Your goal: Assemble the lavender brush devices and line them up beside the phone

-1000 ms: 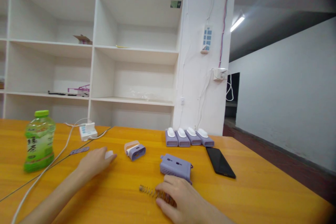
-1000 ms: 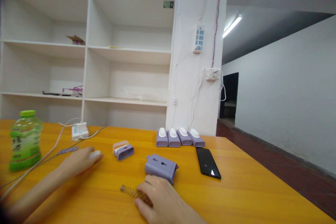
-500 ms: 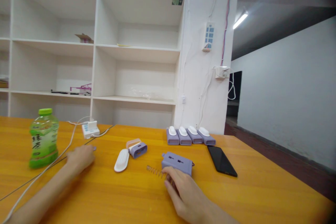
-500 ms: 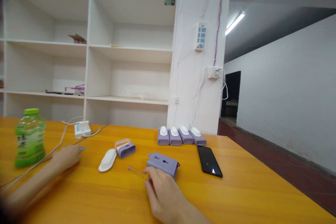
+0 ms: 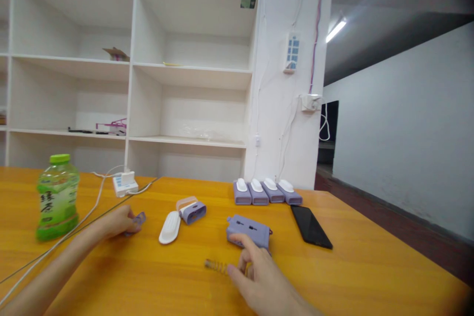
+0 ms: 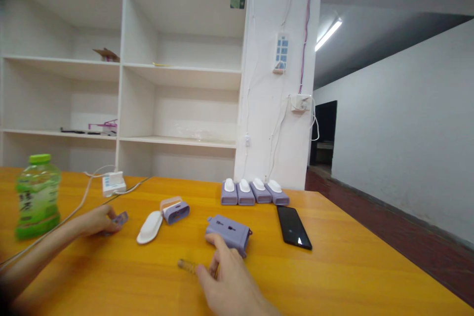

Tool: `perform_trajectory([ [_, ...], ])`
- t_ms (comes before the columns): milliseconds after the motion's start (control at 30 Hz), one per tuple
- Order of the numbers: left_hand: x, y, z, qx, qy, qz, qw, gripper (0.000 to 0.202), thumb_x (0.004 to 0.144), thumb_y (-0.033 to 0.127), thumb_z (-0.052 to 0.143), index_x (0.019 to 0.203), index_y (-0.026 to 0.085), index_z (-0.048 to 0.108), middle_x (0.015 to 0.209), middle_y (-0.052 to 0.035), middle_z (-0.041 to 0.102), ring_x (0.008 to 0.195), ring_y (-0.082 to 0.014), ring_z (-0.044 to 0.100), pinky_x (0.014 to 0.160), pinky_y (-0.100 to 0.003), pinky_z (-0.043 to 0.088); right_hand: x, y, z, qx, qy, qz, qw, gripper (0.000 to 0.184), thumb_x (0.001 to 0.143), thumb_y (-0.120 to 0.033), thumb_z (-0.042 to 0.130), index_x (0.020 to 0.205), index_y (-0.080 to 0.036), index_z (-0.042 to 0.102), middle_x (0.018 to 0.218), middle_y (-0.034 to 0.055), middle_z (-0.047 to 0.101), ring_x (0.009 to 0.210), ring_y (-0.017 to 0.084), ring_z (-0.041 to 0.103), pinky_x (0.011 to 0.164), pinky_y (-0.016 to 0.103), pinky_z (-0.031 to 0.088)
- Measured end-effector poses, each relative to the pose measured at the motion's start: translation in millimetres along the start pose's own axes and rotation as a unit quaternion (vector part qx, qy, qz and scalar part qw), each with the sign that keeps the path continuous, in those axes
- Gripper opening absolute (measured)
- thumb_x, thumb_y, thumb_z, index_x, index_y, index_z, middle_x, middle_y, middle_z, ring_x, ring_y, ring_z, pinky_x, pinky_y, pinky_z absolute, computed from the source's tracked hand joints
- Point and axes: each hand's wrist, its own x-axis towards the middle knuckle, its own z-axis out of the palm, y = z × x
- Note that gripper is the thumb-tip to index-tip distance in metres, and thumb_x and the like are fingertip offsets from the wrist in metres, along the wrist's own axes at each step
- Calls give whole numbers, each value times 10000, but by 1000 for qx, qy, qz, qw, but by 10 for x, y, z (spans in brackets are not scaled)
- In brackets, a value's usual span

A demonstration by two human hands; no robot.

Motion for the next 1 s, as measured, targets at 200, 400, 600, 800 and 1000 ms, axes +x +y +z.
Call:
perform_trajectory([
  [200,-230,579,-112,-42,93,94,990,345,900,464,453,1036,218,651,1018,-61,734,967,-269,666,796,-309,482,50,-10,15,175,-16,62,982,307,746,-255,725,1003,-201,566,821,-30,648,395,36,419,383,179,265],
  [400,-1079,1696,300,-287,-16,305,908,315,988,472,438,944,235,640,919,-53,725,886,-212,670,756,-272,519,190,-11,-193,242,18,65,968,293,673,-315,829,812,-164,620,503,-81,498,389,69,409,350,172,240],
  [600,-1438,2393,804,-459,-232,224,828,442,923,647,474,980,217,560,736,-39,676,490,-159,646,391,-219,442,301,-19,-370,404,122,18,906,641,613,-463,898,1096,-172,593,770,-2,674,488,77,498,433,184,372],
  [800,-1482,2535,989,-573,-320,147,740,642,761,784,566,1086,253,408,685,5,652,392,-164,619,334,-223,431,296,19,-478,378,174,7,909,494,837,-609,677,944,-127,680,692,14,627,590,113,552,542,214,446],
  [1000,-1204,2093,941,-545,-272,151,779,487,775,612,668,908,249,371,749,55,574,436,-55,518,402,-173,315,247,155,-211,296,-6,39,954,508,853,-668,582,968,-173,568,598,-68,546,354,86,499,317,168,335],
])
